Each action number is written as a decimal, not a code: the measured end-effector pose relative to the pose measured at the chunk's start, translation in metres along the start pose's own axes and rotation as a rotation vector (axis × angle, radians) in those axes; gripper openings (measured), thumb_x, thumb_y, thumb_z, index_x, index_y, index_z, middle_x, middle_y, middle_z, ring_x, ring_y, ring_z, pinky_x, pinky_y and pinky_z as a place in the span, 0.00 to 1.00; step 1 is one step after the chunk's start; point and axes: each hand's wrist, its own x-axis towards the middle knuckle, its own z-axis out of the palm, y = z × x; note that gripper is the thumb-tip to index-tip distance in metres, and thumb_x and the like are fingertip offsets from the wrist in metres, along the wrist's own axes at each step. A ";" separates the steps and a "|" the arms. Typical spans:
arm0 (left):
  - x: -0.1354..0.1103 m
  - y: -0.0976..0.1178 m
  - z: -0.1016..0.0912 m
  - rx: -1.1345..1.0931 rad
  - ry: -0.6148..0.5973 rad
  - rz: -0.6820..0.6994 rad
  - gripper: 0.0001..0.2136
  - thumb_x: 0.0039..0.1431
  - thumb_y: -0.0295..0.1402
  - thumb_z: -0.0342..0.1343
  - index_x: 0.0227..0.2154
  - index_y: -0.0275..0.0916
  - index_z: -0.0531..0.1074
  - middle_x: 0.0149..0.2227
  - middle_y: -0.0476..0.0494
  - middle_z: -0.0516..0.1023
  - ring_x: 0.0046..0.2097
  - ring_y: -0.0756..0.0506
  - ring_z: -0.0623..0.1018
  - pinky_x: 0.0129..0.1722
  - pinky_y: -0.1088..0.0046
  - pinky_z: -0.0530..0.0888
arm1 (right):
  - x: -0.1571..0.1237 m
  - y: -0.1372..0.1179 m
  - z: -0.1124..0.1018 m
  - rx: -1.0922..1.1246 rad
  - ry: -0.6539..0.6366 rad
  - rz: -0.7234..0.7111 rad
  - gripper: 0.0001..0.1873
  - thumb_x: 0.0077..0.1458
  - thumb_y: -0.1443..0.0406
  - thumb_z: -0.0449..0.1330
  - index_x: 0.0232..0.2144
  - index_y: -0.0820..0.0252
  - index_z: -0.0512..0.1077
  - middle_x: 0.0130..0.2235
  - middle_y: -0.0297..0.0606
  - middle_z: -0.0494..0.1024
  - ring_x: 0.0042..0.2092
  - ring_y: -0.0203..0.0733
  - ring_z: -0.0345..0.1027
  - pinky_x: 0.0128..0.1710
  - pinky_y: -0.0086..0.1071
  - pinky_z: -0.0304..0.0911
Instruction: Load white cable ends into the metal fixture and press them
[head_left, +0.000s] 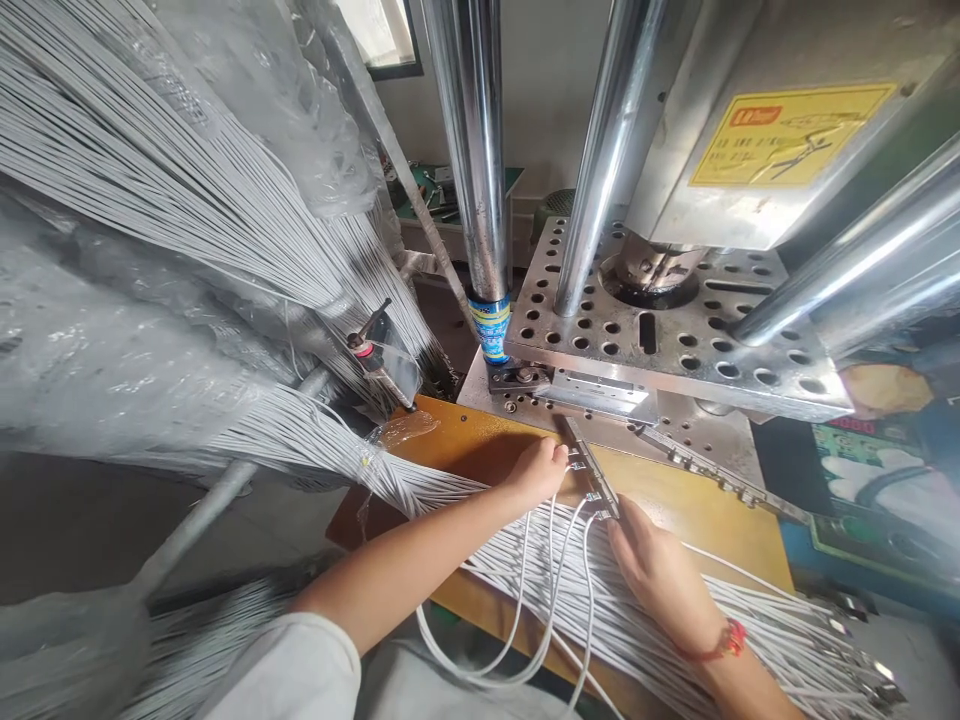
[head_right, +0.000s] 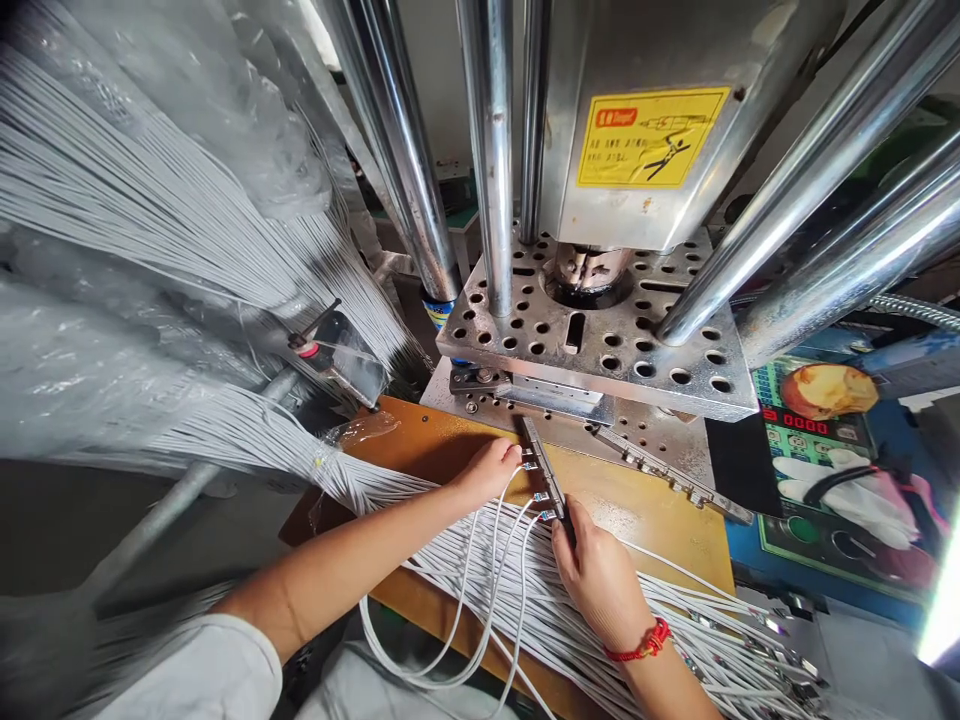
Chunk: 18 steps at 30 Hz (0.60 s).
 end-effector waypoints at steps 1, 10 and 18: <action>-0.001 0.002 -0.001 0.014 -0.004 -0.006 0.15 0.58 0.38 0.37 0.32 0.35 0.66 0.34 0.40 0.73 0.35 0.46 0.71 0.33 0.73 0.65 | 0.000 0.000 0.000 -0.013 0.012 -0.014 0.21 0.57 0.56 0.40 0.46 0.64 0.58 0.31 0.43 0.74 0.33 0.44 0.70 0.31 0.34 0.62; -0.008 0.003 -0.002 0.122 -0.045 -0.005 0.15 0.59 0.36 0.36 0.35 0.35 0.66 0.37 0.37 0.73 0.37 0.46 0.72 0.37 0.72 0.66 | -0.005 -0.003 0.000 -0.062 0.042 -0.135 0.24 0.56 0.59 0.41 0.48 0.73 0.57 0.25 0.45 0.73 0.25 0.44 0.68 0.24 0.34 0.61; -0.003 0.005 -0.007 0.002 -0.096 -0.023 0.12 0.57 0.35 0.40 0.31 0.35 0.66 0.33 0.40 0.72 0.33 0.48 0.70 0.35 0.71 0.66 | -0.005 -0.007 0.004 -0.085 0.018 -0.113 0.25 0.56 0.59 0.41 0.50 0.73 0.56 0.22 0.43 0.72 0.22 0.45 0.67 0.22 0.35 0.60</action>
